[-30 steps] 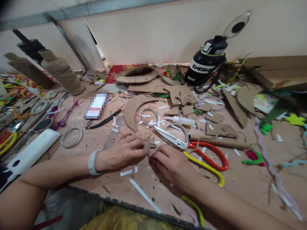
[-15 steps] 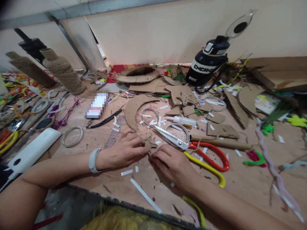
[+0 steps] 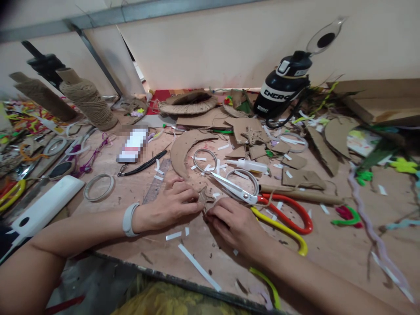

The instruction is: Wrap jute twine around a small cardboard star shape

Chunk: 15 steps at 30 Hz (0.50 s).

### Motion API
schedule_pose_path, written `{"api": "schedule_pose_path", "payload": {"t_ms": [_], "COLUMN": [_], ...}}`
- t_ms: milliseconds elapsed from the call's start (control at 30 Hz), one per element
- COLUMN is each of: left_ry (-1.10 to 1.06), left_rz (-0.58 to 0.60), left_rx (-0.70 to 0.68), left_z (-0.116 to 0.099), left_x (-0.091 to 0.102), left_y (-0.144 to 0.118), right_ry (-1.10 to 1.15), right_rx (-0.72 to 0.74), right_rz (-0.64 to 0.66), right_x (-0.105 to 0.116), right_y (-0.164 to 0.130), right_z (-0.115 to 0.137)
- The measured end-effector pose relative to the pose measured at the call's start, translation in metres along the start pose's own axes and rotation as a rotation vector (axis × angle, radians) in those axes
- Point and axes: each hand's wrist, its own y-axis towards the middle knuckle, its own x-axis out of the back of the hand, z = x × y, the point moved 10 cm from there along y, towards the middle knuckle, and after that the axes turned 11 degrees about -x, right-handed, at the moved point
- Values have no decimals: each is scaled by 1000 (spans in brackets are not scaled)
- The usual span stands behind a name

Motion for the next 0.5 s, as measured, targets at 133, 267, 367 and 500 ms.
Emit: {"api": "schedule_pose_path", "payload": {"t_ms": [133,267,367,500], "left_ry": [-11,-6,-22,-10], "left_rz": [-118,-122,-60,-48], "left_rx": [49,44,26,15], "left_z": [0,-4,-6,-4], "left_x": [14,13,5,2], "left_y": [-3,-4,-3,-2], "right_ry": [-6,-25,-38,-14], "right_rx": [7,11,23,34], "right_rz": [-1,-12,-23,-15], "right_x": [0,1,2,4], "right_y": [1,1,2,3], "right_z": [2,2,5,6]}}
